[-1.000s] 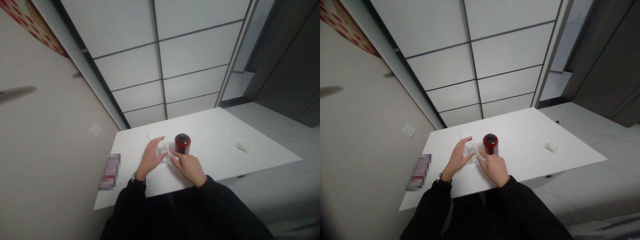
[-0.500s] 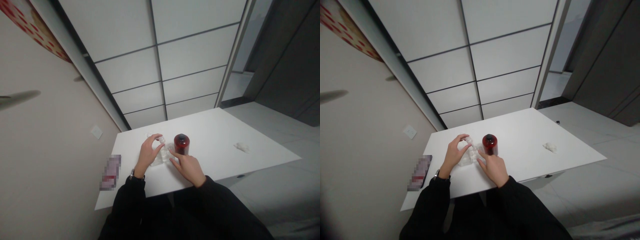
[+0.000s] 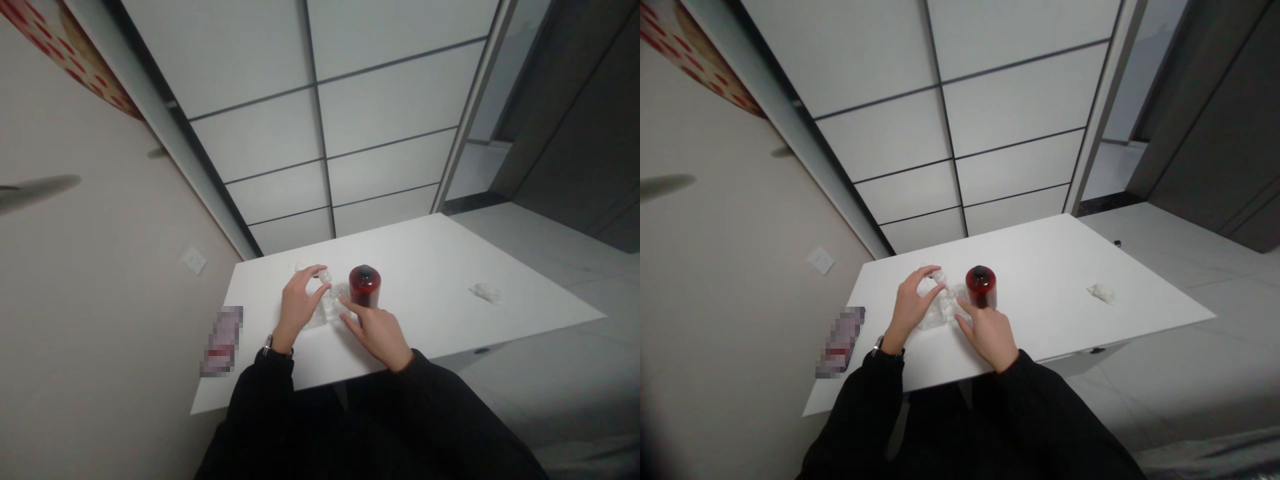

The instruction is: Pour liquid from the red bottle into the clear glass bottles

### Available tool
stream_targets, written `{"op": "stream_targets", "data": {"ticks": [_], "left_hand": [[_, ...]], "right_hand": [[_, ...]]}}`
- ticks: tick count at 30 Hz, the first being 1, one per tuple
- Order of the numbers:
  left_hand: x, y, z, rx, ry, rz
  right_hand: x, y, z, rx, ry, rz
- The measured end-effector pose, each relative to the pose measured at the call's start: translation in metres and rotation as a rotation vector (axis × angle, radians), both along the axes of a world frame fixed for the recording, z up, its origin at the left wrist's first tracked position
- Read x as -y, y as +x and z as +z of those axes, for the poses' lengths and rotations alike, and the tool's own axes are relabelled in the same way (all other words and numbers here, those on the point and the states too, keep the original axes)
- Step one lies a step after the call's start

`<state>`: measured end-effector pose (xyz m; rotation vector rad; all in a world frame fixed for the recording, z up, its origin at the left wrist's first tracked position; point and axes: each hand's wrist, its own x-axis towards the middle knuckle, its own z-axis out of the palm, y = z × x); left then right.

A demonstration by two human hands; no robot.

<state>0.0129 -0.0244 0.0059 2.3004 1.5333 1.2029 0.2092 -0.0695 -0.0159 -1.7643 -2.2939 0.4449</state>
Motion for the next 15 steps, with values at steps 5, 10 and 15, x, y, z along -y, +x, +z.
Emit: {"op": "stream_targets", "data": {"ticks": [5,10,15], "left_hand": [[-0.002,0.000,0.004,-0.022,0.043,-0.004],[-0.009,-0.002,0.013,-0.044,0.065,0.029],[-0.025,-0.011,0.020,-0.053,0.005,0.060]], "right_hand": [[0.000,0.000,-0.001,-0.003,0.008,-0.001],[0.001,0.000,0.000,0.005,-0.002,0.002],[0.002,-0.001,0.002,0.032,-0.015,0.022]]}}
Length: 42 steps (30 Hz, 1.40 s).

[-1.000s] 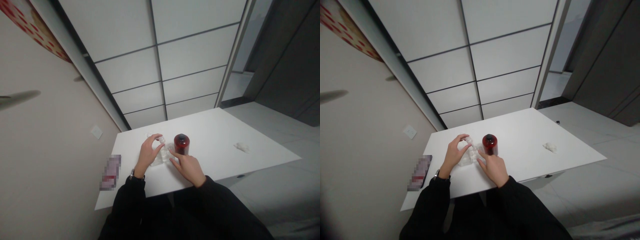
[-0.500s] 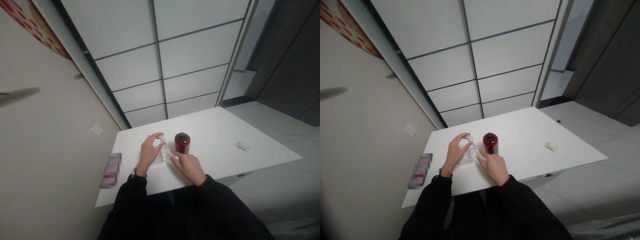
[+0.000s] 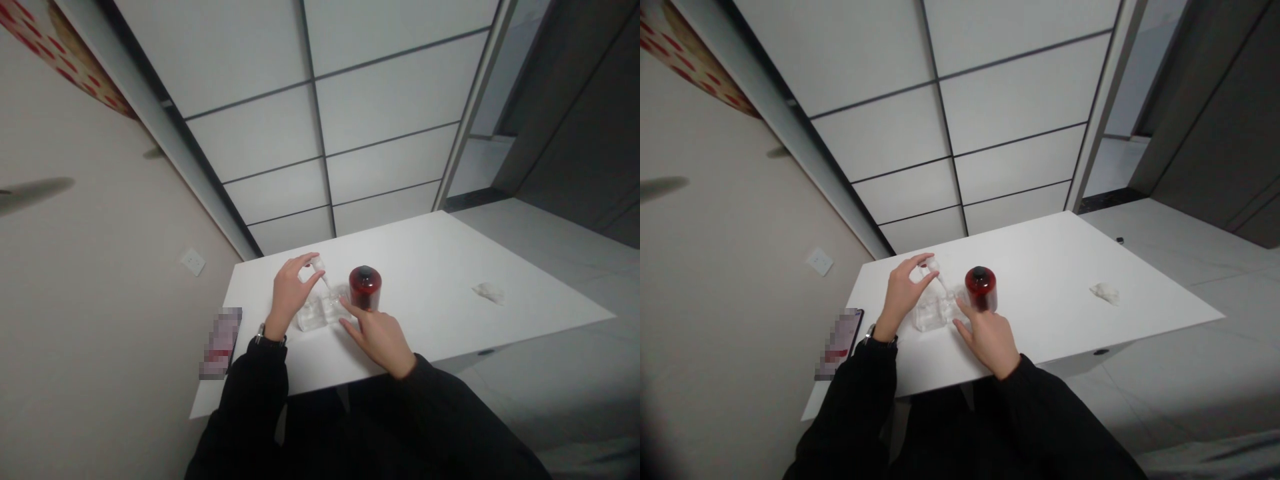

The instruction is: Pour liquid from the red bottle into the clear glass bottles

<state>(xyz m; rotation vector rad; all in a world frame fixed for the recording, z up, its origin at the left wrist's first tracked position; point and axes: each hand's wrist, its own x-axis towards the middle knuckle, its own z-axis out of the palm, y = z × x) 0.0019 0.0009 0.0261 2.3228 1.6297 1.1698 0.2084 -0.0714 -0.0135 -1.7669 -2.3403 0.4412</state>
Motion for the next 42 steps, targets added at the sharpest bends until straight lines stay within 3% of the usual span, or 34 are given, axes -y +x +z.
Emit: {"op": "stream_targets", "data": {"ticks": [4,7,12,18,22,25,30,32,37,42], "left_hand": [[-0.028,-0.012,0.003,-0.026,-0.055,0.020],[-0.060,-0.021,-0.002,-0.126,-0.173,0.047],[-0.114,-0.029,-0.027,-0.241,-0.341,0.046],[-0.142,-0.035,-0.052,-0.344,-0.415,-0.054],[-0.132,-0.034,-0.042,-0.383,-0.388,-0.087],[-0.107,-0.022,-0.018,-0.344,-0.324,-0.142],[-0.054,0.022,0.028,-0.185,-0.244,-0.663],[-0.039,0.041,0.038,-0.211,-0.221,-0.754],[-0.033,0.065,0.037,-0.227,-0.226,-0.715],[-0.040,0.071,0.028,-0.255,-0.199,-0.573]], "right_hand": [[-0.001,0.000,-0.004,-0.017,0.016,0.021],[0.001,0.001,-0.013,-0.153,0.062,0.026],[0.013,0.008,-0.021,-0.461,0.300,0.037],[0.012,0.036,-0.001,-0.722,0.552,-0.069],[-0.018,0.060,-0.007,-0.775,0.571,-0.097],[-0.046,0.074,-0.018,-0.800,0.399,-0.002],[-0.082,0.081,-0.018,-0.759,0.087,0.202],[-0.090,0.079,-0.015,-0.764,0.043,0.267],[-0.097,0.078,-0.015,-0.784,0.029,0.333],[-0.097,0.079,-0.017,-0.790,0.054,0.338]]}}
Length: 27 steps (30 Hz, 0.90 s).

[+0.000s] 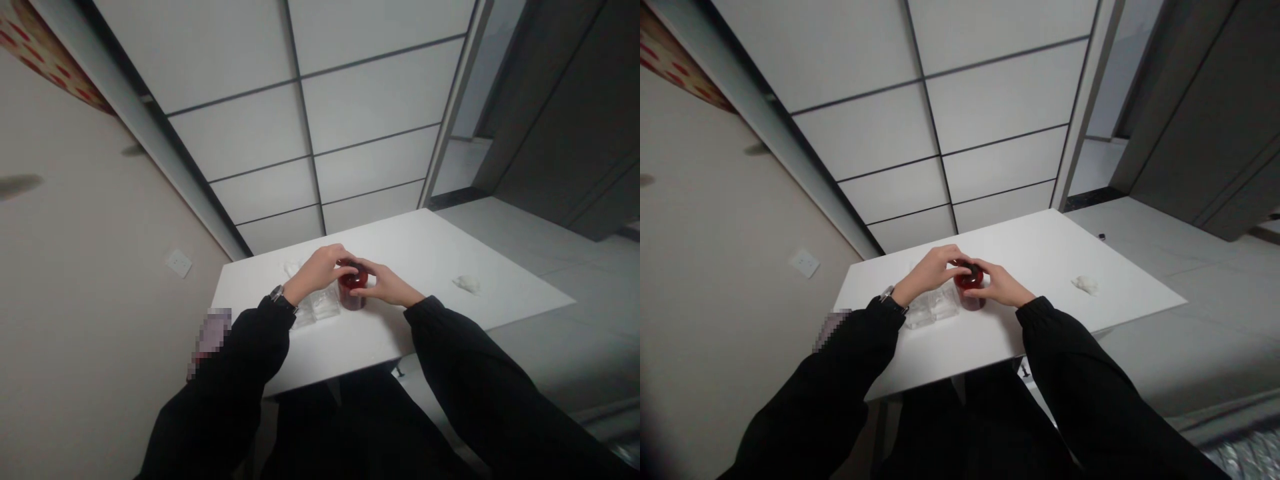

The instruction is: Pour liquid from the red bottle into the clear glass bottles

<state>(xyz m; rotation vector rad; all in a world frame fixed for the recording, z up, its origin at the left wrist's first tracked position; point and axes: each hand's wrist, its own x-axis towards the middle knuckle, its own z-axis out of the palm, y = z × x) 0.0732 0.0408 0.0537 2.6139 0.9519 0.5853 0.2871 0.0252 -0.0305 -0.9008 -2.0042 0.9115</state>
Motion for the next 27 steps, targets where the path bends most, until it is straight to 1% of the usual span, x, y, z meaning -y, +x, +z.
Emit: {"op": "stream_targets", "data": {"ticks": [2,3,4,7,8,9,12,16,21,23,25,27], "left_hand": [[0.002,0.005,-0.002,-0.012,0.038,0.056],[0.003,0.008,-0.002,-0.001,0.045,0.047],[0.006,0.010,-0.002,0.022,0.040,0.010],[0.013,0.013,0.000,0.080,-0.029,-0.158],[0.015,0.012,0.001,0.075,-0.042,-0.181],[0.016,0.010,0.002,0.058,-0.041,-0.177],[0.017,0.001,0.005,0.013,-0.022,-0.091],[0.015,-0.005,0.006,-0.034,-0.045,0.029],[0.016,0.003,0.005,-0.107,0.006,0.078],[0.015,0.006,0.006,-0.049,0.023,0.138],[0.013,0.007,0.009,0.067,0.029,0.190],[0.007,0.004,0.012,0.158,0.019,0.199]], "right_hand": [[0.000,0.000,0.000,0.010,0.007,-0.010],[0.000,-0.001,0.001,0.018,0.011,-0.018],[0.000,-0.001,0.001,0.026,0.014,-0.025],[0.000,0.000,-0.001,0.050,0.018,-0.041],[-0.001,0.000,-0.001,0.053,0.019,-0.045],[-0.001,0.000,-0.002,0.054,0.021,-0.049],[0.000,0.000,-0.003,0.046,0.025,-0.058],[0.003,0.001,0.001,0.048,0.019,-0.051],[0.005,0.001,0.006,0.053,0.015,-0.034],[0.005,0.001,0.006,0.056,0.007,-0.033],[0.004,0.001,0.005,0.055,-0.003,-0.034],[0.002,0.001,0.004,0.052,-0.010,-0.037]]}}
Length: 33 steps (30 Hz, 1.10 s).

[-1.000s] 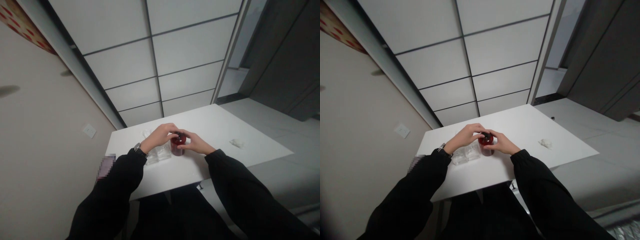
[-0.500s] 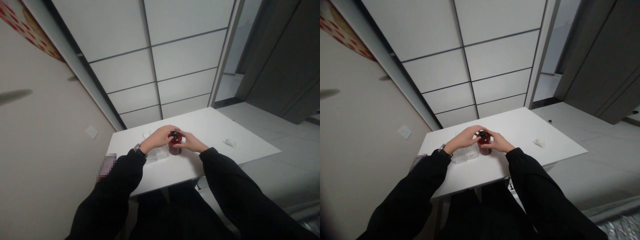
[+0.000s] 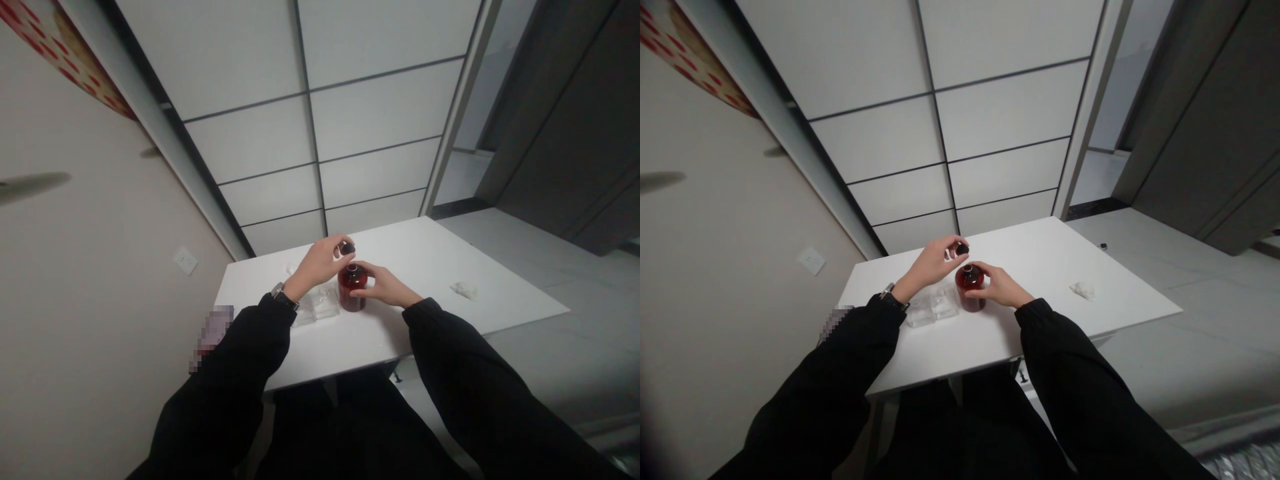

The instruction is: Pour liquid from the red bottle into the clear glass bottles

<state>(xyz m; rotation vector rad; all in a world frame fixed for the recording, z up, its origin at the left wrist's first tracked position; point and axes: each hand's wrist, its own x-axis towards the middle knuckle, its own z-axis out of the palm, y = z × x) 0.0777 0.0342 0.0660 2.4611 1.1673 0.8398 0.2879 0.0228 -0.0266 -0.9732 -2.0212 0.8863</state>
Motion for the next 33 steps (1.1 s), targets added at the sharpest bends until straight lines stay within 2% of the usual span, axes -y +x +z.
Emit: {"op": "stream_targets", "data": {"ticks": [5,13,21,28,31,33], "left_hand": [[-0.027,-0.014,-0.003,-0.042,-0.079,0.017],[-0.076,-0.018,-0.031,-0.243,-0.195,-0.009],[-0.123,-0.008,-0.069,-0.364,-0.330,-0.212],[-0.144,0.005,-0.102,-0.482,-0.330,-0.406],[-0.136,0.005,-0.097,-0.436,-0.313,-0.404],[-0.119,-0.001,-0.079,-0.356,-0.272,-0.411]], "right_hand": [[-0.001,0.002,0.000,-0.002,-0.009,-0.005],[0.004,0.015,0.000,0.043,-0.019,-0.049],[0.027,0.043,-0.008,0.073,0.011,-0.147],[0.033,0.098,-0.021,0.181,0.105,-0.430],[0.037,0.108,-0.017,0.222,0.118,-0.458],[0.045,0.106,-0.012,0.234,0.121,-0.436]]}}
